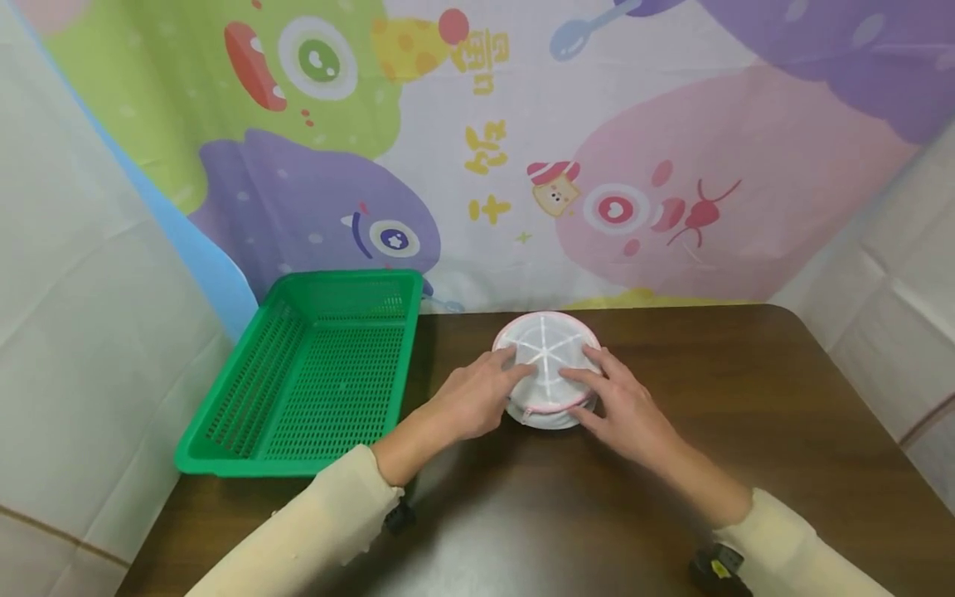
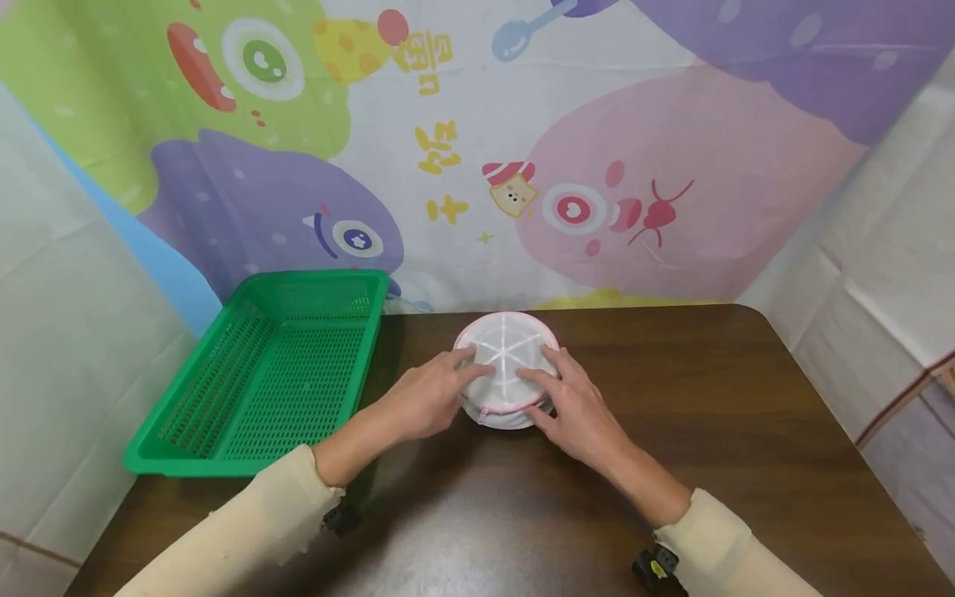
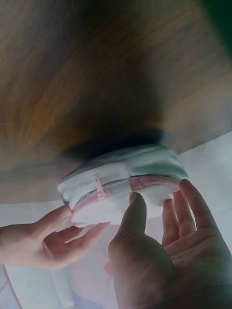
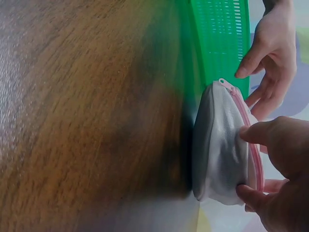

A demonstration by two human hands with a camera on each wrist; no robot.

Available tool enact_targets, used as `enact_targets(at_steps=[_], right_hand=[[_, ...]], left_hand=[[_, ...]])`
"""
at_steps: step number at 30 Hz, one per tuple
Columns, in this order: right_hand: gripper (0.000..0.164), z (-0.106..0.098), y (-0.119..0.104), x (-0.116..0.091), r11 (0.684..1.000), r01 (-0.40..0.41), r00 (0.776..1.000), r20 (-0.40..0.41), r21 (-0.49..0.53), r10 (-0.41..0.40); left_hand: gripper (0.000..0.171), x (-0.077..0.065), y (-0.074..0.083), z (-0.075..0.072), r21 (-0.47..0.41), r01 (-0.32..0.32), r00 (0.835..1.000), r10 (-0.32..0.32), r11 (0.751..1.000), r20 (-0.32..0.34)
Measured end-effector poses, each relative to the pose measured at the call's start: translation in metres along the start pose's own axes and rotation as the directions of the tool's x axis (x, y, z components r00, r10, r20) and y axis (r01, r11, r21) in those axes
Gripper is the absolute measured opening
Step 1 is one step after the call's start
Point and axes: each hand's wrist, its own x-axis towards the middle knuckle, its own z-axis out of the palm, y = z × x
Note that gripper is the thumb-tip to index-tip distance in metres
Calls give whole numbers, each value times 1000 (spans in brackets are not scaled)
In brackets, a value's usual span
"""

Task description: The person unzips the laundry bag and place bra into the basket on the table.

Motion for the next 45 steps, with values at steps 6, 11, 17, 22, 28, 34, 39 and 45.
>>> enact_targets(at_steps=[6,11,17,22,28,34,39,45], right_hand=[[51,-2,3,0,1000,2,1000,-13,8,-1],[48,-3,7,-2,999,37,999,-21,8,-37],[48,-4,11,-4,999,40,999,-18,14,-40],[50,-6,10,-5,999,39,999,-27,12,-38],[55,-12,3,-3,997,76,991,-114,26,-73],[47,-11,-3,-2,990,141,975,-178,8,-137],[32,-8,-3,-4,989,146,967,-210,0,-142],[28,-6,-2,-6,994,102,983,-159,39,-95]], left_hand=[[58,1,3,0,5,-6,1000,6,1000,16],[54,0,7,1,-55,-10,999,13,998,49],[49,-3,9,1,-63,-19,998,23,998,64],[46,-4,7,-3,-36,-24,1000,24,999,1],[55,1,5,-8,-17,-21,997,20,1000,-68],[76,6,8,-4,-18,15,1000,-15,1000,4],[85,9,10,2,46,7,1000,-8,999,13],[85,12,14,7,135,3,999,3,991,-39]])
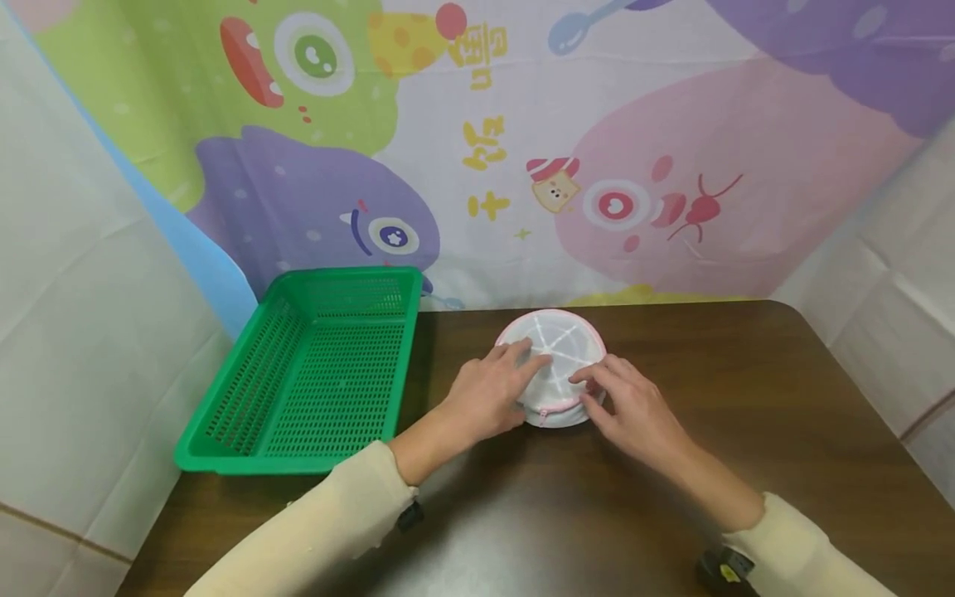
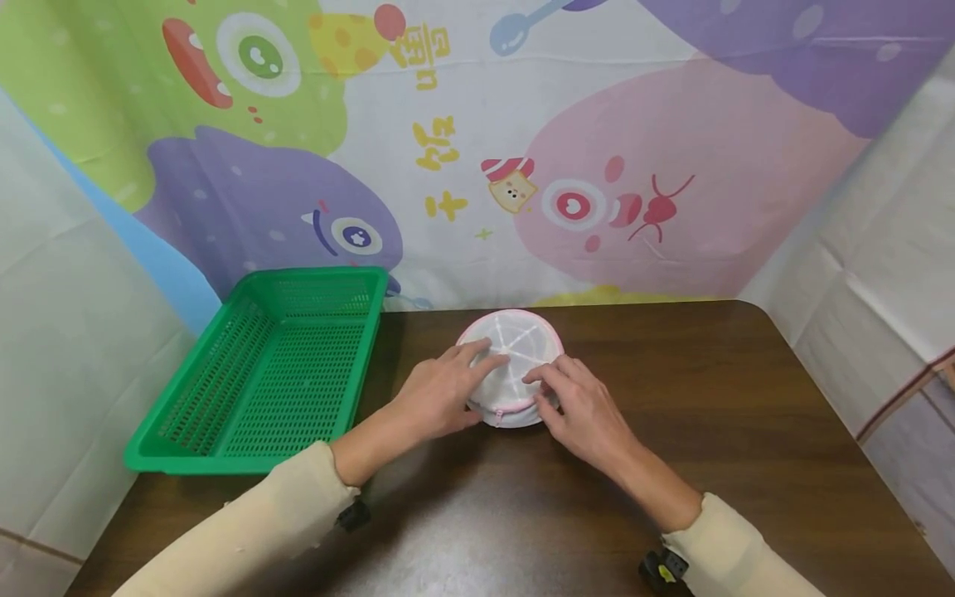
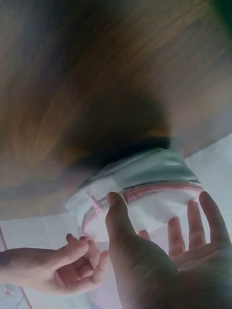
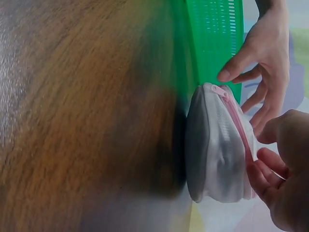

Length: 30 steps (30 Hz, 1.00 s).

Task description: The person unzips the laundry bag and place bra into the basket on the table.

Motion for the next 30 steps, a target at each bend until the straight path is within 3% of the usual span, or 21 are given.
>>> enact_targets(at_steps=[8,15,21,30], right_hand=[[27,4,-2,-1,1000,14,1000,16,25,-14],[25,6,-1,-2,1000,6,1000,18,21,-7],[24,6,-1,-4,1000,18,1000,23,20,-18],[19,6,1,-4,999,17,999,38,34,-18]], left_hand=[[85,4,7,4,134,19,999,-14,991,-36],[84,5,9,6,127,19,999,-14,992,-39],[82,6,15,10,138,24,997,-12,990,-81],[62,8,15,10,167,20,992,0,986,-124]])
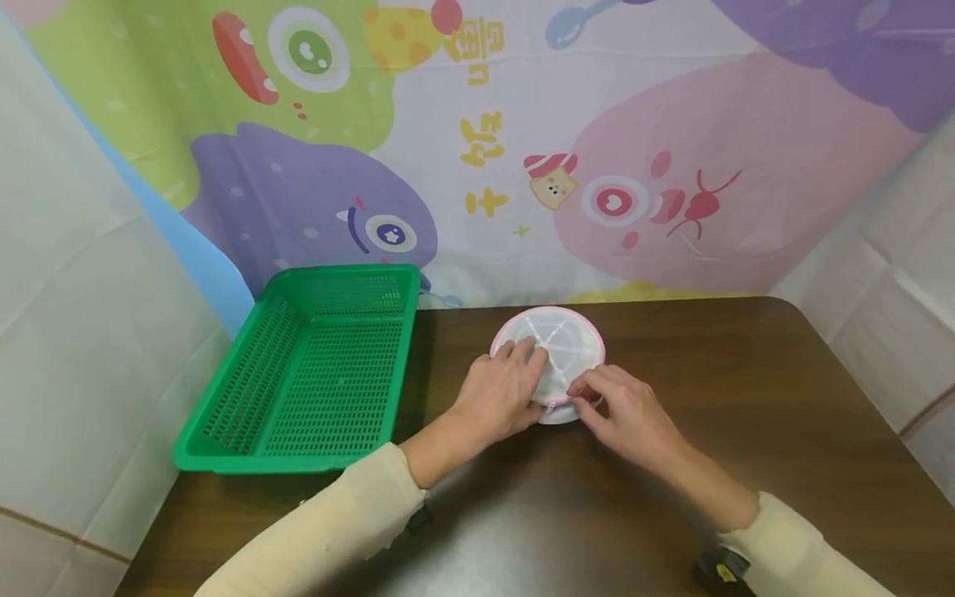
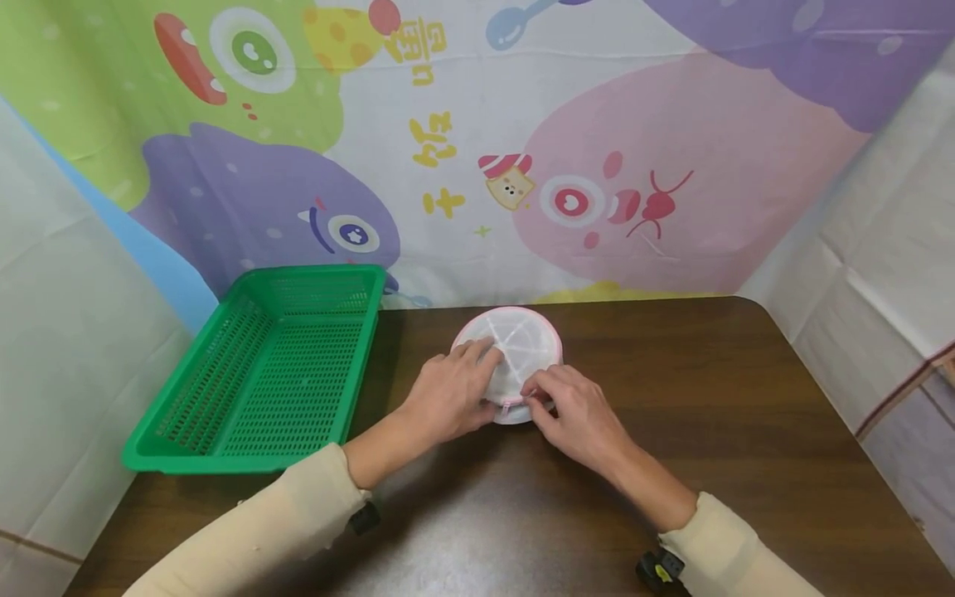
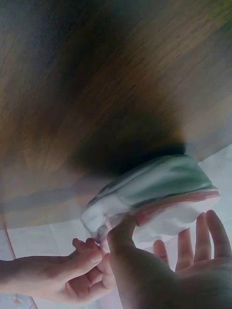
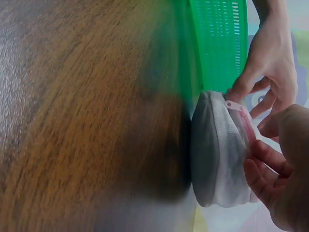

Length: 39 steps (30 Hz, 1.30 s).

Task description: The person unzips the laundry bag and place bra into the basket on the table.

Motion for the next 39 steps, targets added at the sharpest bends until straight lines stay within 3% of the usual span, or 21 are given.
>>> enact_targets(at_steps=[14,20,26,30,35,39], right_hand=[[11,0,-3,0,999,-20,1000,-10,-25,19],[10,-1,-4,-1,998,-27,1000,1,-55,27],[8,0,-5,-1,997,-36,998,42,-61,39],[8,0,-4,-1,997,-43,998,44,-66,46],[9,0,-3,0,998,-32,999,-7,-51,32],[13,1,-4,3,997,-67,997,-41,-39,66]], left_hand=[[40,-3,3,1,90,-44,998,48,995,-42],[44,-4,4,5,101,-34,999,38,994,-32],[35,-6,5,5,149,-40,998,45,988,-34],[36,-6,4,2,130,-36,998,42,991,-45],[34,-5,2,-1,101,-35,989,49,994,-141],[30,-6,2,0,115,-49,963,78,992,-256]])
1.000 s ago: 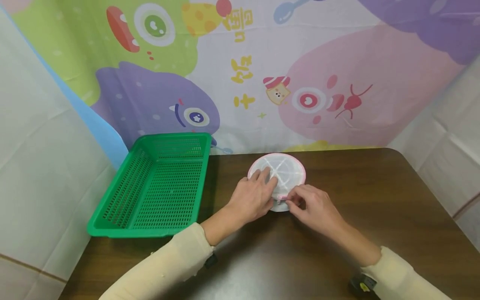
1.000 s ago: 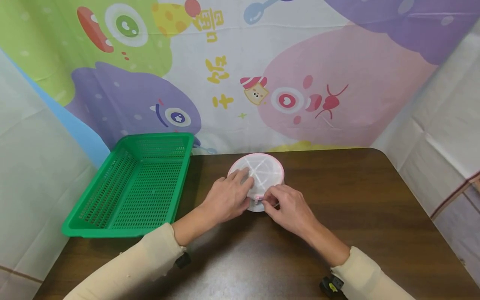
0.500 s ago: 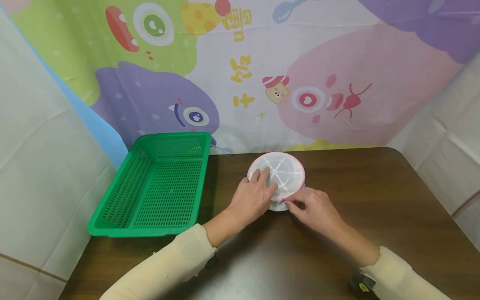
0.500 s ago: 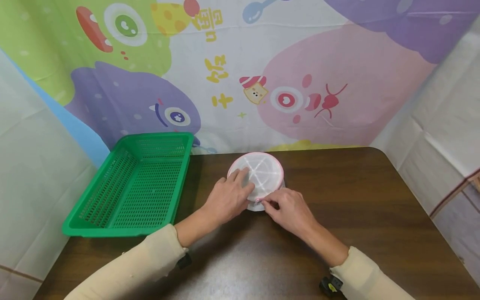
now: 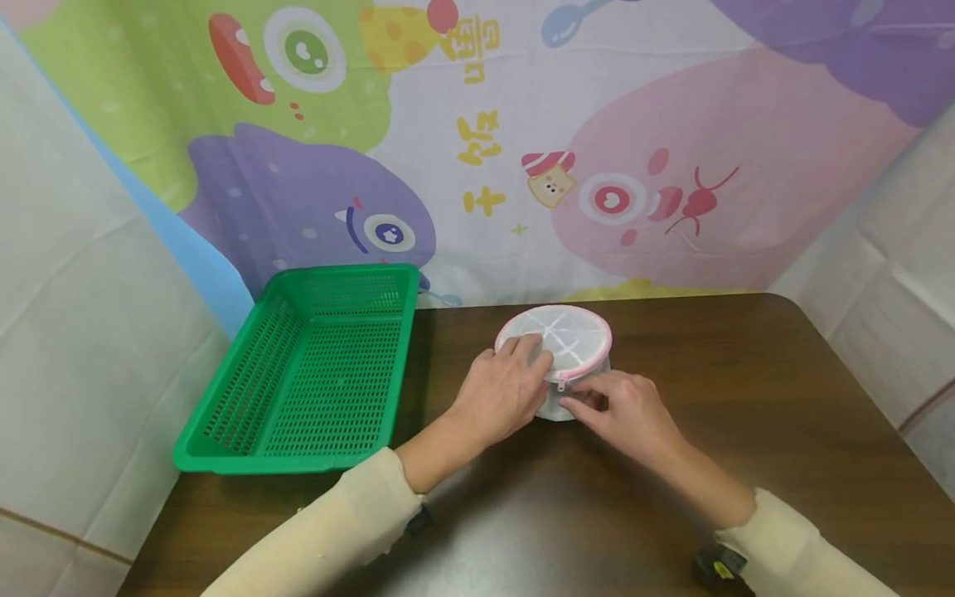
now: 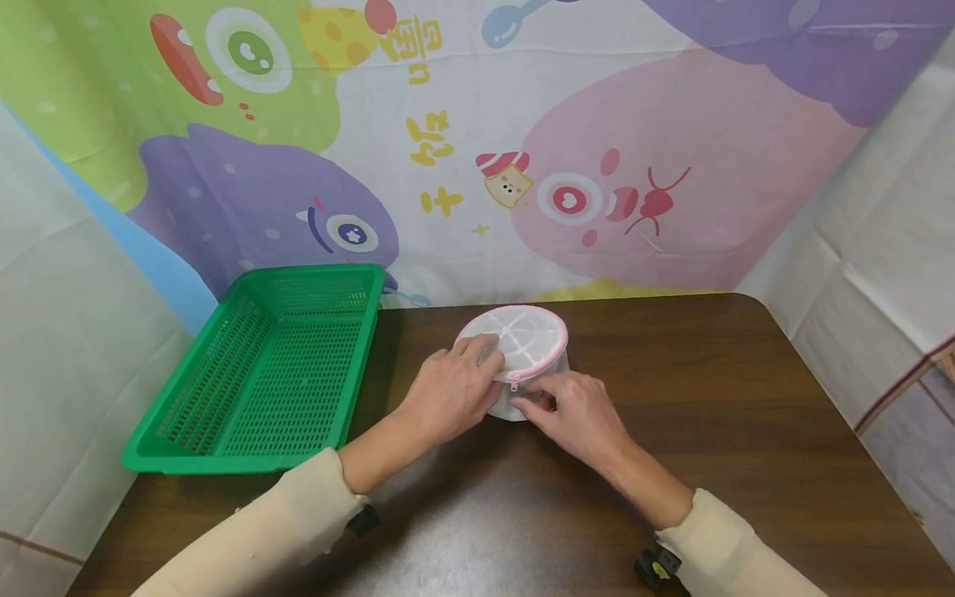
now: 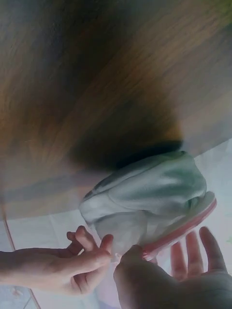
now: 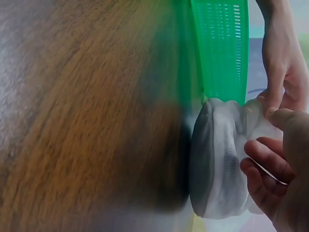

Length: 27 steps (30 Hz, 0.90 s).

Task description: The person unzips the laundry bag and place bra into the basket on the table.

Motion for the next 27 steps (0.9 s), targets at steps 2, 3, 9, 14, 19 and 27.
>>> enact_targets(at_steps=[2,3,9,14,19,27], right_hand=[[15,0,-2,1,1000,-31,1000,-4,1,31],[16,0,-2,2,999,-45,999,-5,-3,45],[20,-2,-5,3,997,-58,998,-21,-50,57],[14,-3,-7,3,993,-57,998,-11,-104,57],[15,-4,-8,3,987,-73,997,20,-141,77],[10,-3,-5,1,990,2,1000,25,-142,2]], left_hand=[[29,-1,0,0,-3,-10,998,10,1000,-54],[28,-2,0,0,-8,-17,997,16,1000,-77],[25,-4,0,-2,-57,-72,992,66,996,-107],[29,-4,1,-2,-66,-83,995,78,994,-68],[29,-4,1,-3,-73,-85,995,80,994,-65],[22,-3,-3,-4,-80,-87,993,80,993,-87]])
